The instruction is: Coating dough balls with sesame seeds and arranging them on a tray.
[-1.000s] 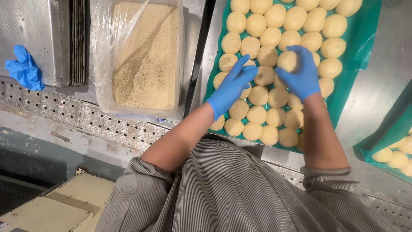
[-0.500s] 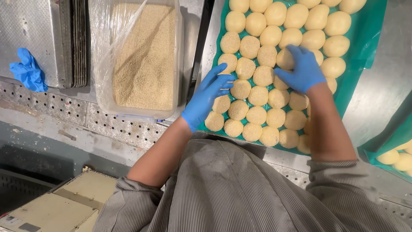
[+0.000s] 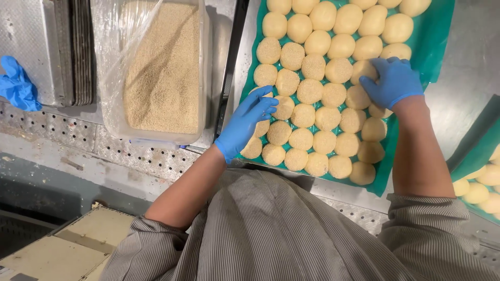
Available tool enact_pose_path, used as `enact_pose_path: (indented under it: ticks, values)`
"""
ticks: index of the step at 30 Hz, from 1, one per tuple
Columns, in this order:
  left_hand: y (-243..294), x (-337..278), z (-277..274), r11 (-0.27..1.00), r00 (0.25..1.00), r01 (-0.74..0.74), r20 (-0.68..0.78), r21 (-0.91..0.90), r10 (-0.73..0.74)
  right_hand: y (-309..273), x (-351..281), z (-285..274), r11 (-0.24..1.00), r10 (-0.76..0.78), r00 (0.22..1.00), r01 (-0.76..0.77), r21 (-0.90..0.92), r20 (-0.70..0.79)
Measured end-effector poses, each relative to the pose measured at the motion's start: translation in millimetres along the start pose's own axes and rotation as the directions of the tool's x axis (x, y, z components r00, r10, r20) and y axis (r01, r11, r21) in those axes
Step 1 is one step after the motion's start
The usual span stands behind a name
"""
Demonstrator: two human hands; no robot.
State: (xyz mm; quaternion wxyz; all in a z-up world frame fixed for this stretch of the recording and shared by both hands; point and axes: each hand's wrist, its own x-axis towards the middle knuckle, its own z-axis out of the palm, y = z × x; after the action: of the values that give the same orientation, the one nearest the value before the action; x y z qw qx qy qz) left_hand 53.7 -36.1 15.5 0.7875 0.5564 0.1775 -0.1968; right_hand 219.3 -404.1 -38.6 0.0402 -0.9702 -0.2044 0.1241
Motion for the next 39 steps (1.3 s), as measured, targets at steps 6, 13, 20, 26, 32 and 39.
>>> enact_pose_path:
  ticks: [6,13,20,26,32,39]
  values:
    - [-2.6,-1.8,-5.7,0.999,0.999,-0.035,0.008,0.012,0.035,-11.2,7.9,-9.3,0.991,0.122,0.982,-0.130,0.044,0.146]
    - [-6.0,-3.3,-13.1,0.999,0.999,-0.044,-0.001,0.029,0.044,-20.4,-1.1,-0.9,0.998,0.063,0.998,-0.063,-0.016,-0.007]
    - [-0.3,-9.3,-11.0,0.999,0.999,-0.045,0.012,-0.009,0.046,-11.5,0.2,8.2,0.945,0.106,0.982,-0.052,0.322,-0.154]
    - [13.1,-20.2,-10.0,1.000,0.999,-0.007,-0.042,-0.024,0.006,-17.1,6.2,-6.7,0.983,0.185,0.976,-0.186,-0.002,0.113]
    - [-2.3,-20.4,-20.1,0.997,0.998,-0.058,-0.038,-0.041,0.056,-14.1,-4.5,-7.4,0.987,-0.025,0.999,0.029,0.158,-0.025]
    - [5.4,-28.4,-14.8,0.999,0.998,-0.039,-0.041,-0.021,0.039,-10.0,11.4,-12.5,0.937,0.164,0.978,-0.195,0.290,0.126]
